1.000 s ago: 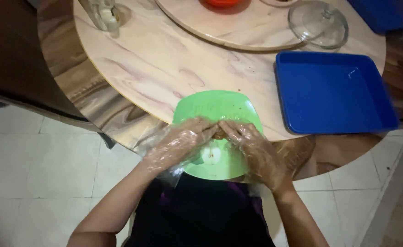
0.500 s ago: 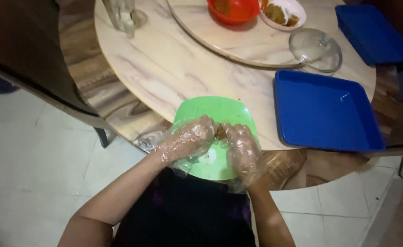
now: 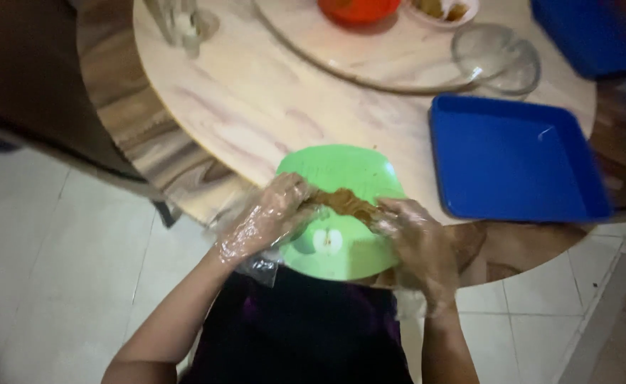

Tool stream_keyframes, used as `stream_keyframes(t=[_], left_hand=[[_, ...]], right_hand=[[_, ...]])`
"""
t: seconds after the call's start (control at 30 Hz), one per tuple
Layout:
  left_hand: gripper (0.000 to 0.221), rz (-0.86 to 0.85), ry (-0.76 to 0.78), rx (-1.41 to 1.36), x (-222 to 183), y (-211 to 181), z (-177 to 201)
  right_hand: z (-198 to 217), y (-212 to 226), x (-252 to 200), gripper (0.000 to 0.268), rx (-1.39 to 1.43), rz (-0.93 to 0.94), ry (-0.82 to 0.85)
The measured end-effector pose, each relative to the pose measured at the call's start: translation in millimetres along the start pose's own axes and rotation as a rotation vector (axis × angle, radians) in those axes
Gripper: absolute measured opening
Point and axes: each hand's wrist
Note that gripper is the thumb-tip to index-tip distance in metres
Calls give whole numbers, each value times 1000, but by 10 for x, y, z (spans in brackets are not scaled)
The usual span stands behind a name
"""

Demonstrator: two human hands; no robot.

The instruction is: The person is kneading and shaping a piece of brown dough on a green plate using both hands.

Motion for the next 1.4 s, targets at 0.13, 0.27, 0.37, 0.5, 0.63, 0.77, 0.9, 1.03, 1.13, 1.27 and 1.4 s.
stream_keyframes(t=[0.13, 0.27, 0.37, 0.5, 0.63, 0.77, 0.9, 1.03, 1.13, 1.27, 1.4], left_hand=[[48, 29, 71, -155, -141, -131, 22], [76, 81, 39, -177, -203, -520, 231], [92, 72, 8, -167, -267, -676, 204], [73, -7, -75, -112, -101, -473, -229], [49, 53, 22, -157, -39, -481, -111], [81, 104, 106, -36, -104, -722, -2], [62, -56, -127, -26, -50, -549, -271], [55, -145, -82, -7, -71, -440, -281], [32, -209, -118, -29, -11, -495, -237], [23, 93, 150, 37, 202, -384, -441], [22, 169, 208, -36, 128, -493, -170]], right_hand=[[-210, 302, -137, 29, 47, -76, -45], [-328, 132, -282, 37, 94, 19, 12], [-23, 162, -96, 34, 202, -28, 169], [264, 31, -43, 36, 77, 73, -5], [790, 193, -233, 45, -345, 162, -266], [1178, 419, -46, 56, -535, 262, -75], [1470, 456, 7, 55, -277, -148, -243], [1679, -80, -737, 51, -623, -96, -477], [1392, -512, -979, 49, -990, -114, -262], [586, 186, -170, 32, -649, 82, -98], [67, 32, 202, 40, -463, 165, 27]])
Point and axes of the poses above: each hand's wrist, its own x-axis towards the middle knuckle, its own z-axis out of the back of the hand, y = z × x, and after that the axes turned 13 degrees about z, right-handed
